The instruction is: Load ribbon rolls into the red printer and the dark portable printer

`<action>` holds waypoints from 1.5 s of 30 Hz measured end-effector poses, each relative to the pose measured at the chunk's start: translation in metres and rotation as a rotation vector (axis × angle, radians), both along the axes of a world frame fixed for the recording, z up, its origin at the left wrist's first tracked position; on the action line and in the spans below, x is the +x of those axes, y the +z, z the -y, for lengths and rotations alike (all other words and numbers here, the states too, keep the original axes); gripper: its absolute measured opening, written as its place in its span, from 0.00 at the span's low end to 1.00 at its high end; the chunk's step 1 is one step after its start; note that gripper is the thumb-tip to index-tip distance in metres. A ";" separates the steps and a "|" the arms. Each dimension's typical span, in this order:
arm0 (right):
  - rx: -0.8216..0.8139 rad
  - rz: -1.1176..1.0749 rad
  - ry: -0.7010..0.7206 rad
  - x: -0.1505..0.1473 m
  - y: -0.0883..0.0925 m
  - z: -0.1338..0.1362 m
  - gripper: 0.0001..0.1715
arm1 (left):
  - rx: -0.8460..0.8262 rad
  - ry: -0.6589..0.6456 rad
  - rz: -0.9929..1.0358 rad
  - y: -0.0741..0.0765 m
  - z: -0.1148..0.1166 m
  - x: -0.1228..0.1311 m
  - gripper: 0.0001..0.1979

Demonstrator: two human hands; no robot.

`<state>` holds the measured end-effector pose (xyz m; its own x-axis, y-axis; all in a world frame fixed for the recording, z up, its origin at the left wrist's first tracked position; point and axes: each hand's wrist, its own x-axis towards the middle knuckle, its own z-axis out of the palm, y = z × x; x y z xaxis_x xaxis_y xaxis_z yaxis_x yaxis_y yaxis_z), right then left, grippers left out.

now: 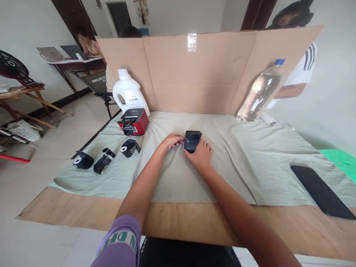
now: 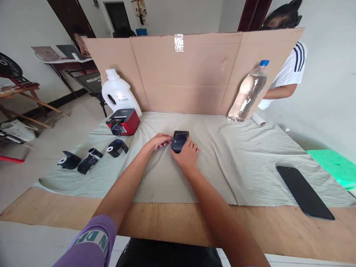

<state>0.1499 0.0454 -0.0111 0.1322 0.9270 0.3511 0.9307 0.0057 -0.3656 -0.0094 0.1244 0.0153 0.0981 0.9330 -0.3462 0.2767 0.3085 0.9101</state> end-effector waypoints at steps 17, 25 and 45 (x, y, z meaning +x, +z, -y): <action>-0.029 -0.134 0.018 0.004 -0.003 -0.004 0.58 | -0.056 0.102 -0.064 -0.006 -0.007 0.007 0.10; -0.027 -0.142 0.005 0.003 -0.003 -0.004 0.58 | -0.043 0.146 -0.076 -0.005 -0.004 0.015 0.10; -0.031 -0.050 0.016 0.000 -0.005 -0.003 0.56 | -0.107 0.157 -0.118 0.013 0.008 0.018 0.12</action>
